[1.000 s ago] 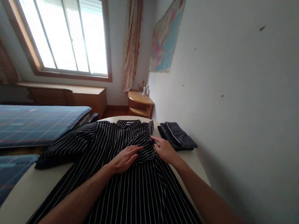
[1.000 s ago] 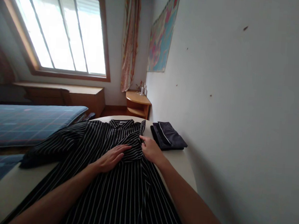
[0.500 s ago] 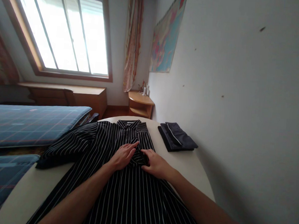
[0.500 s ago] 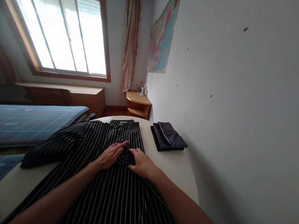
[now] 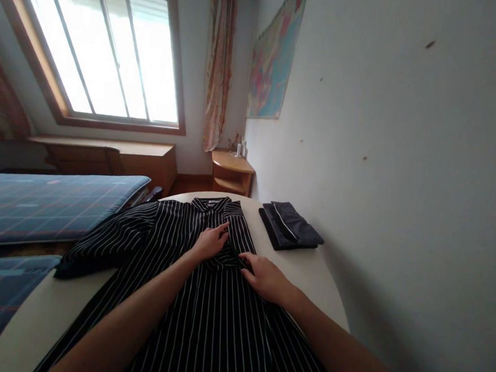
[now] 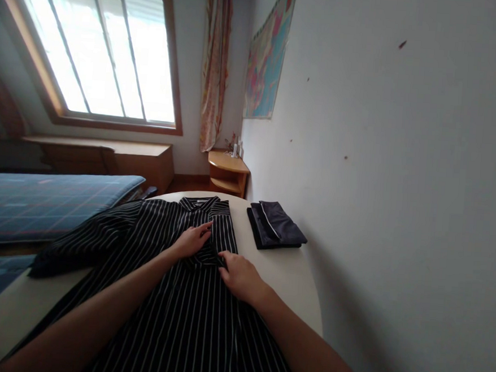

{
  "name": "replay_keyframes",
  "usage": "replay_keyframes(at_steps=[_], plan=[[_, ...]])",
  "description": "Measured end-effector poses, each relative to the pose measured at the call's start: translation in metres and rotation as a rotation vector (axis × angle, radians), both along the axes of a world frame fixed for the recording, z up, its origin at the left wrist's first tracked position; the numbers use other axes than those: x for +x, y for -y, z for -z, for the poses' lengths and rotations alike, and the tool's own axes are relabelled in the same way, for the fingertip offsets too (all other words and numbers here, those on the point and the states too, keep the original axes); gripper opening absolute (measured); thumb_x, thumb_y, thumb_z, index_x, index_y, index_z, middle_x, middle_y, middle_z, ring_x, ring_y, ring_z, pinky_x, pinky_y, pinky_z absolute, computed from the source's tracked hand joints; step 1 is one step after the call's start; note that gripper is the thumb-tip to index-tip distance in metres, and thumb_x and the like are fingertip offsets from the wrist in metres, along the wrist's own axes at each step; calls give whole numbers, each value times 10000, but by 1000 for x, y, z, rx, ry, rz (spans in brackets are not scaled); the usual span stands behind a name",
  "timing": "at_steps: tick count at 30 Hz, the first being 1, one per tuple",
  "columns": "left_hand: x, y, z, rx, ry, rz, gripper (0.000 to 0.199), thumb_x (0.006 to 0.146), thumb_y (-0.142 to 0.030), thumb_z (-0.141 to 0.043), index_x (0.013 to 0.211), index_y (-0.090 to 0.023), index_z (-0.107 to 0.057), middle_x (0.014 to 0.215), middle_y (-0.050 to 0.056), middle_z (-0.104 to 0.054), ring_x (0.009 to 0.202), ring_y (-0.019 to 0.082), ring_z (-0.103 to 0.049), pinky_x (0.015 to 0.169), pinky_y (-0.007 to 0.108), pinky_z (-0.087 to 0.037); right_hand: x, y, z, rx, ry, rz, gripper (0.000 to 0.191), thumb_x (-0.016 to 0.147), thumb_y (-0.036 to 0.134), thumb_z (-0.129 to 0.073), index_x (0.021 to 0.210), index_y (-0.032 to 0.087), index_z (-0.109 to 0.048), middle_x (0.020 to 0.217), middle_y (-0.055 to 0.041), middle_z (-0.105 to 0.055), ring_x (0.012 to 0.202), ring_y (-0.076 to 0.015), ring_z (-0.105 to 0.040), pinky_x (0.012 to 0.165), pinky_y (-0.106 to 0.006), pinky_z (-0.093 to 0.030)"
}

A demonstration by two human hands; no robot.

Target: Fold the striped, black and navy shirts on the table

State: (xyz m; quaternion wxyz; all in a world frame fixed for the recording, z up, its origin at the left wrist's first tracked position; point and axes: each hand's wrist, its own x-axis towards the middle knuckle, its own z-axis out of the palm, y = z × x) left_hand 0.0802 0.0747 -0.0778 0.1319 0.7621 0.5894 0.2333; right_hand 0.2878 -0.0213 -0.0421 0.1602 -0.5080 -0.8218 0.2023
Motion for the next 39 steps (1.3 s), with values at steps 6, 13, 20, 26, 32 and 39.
replay_keyframes(at_steps=[6, 13, 20, 26, 32, 39], plan=[[16, -19, -5, -28, -11, -46, 309, 934, -322, -533, 1171, -278, -726, 1186, 48, -728, 1143, 260, -640, 976, 380, -453, 10, 12, -5, -54, 121, -15, 642, 794, 215, -625, 1417, 158, -480, 1116, -119, -715, 956, -251, -683, 811, -310, -484], [23, -23, -13, 21, 1, -122, 304, 952, -319, -514, 1153, -232, -725, 1212, 63, -713, 1119, 231, -648, 935, 309, -461, 22, 23, -24, -68, 121, -29, 542, 832, 224, -566, 1369, 154, -530, 1047, -115, -727, 923, -235, -676, 793, -295, -463], [3, -26, -24, 7, -72, -239, 374, 983, -360, -417, 1077, -206, -744, 1113, 120, -738, 1058, 274, -671, 874, 338, -473, 0, 29, -37, -246, -169, -216, 603, 886, 336, -601, 1441, 140, -467, 791, -12, -684, 658, -147, -578, 602, -245, -417], [-10, -17, -3, 17, -155, -127, 322, 903, -333, -574, 1175, -214, -699, 1256, 87, -681, 1169, 269, -613, 981, 347, -448, -12, 30, -11, -333, -81, -312, 742, 846, 358, -647, 1495, 100, -395, 899, -60, -733, 766, -178, -648, 697, -258, -474], [-12, -15, -2, 92, -165, -90, 364, 892, -291, -594, 1241, -209, -659, 1297, 76, -652, 1203, 243, -591, 1038, 327, -423, -16, 30, -12, -344, -8, -352, 726, 808, 301, -672, 1469, 101, -447, 899, -62, -741, 764, -176, -650, 678, -242, -468], [-19, -12, -1, 105, -174, -209, 314, 935, -252, -466, 1125, -195, -710, 1201, 92, -696, 1110, 267, -638, 975, 371, -468, -21, 35, -26, -355, -10, -438, 645, 848, 371, -665, 1429, 136, -512, 918, -57, -737, 728, -156, -635, 626, -230, -442]])
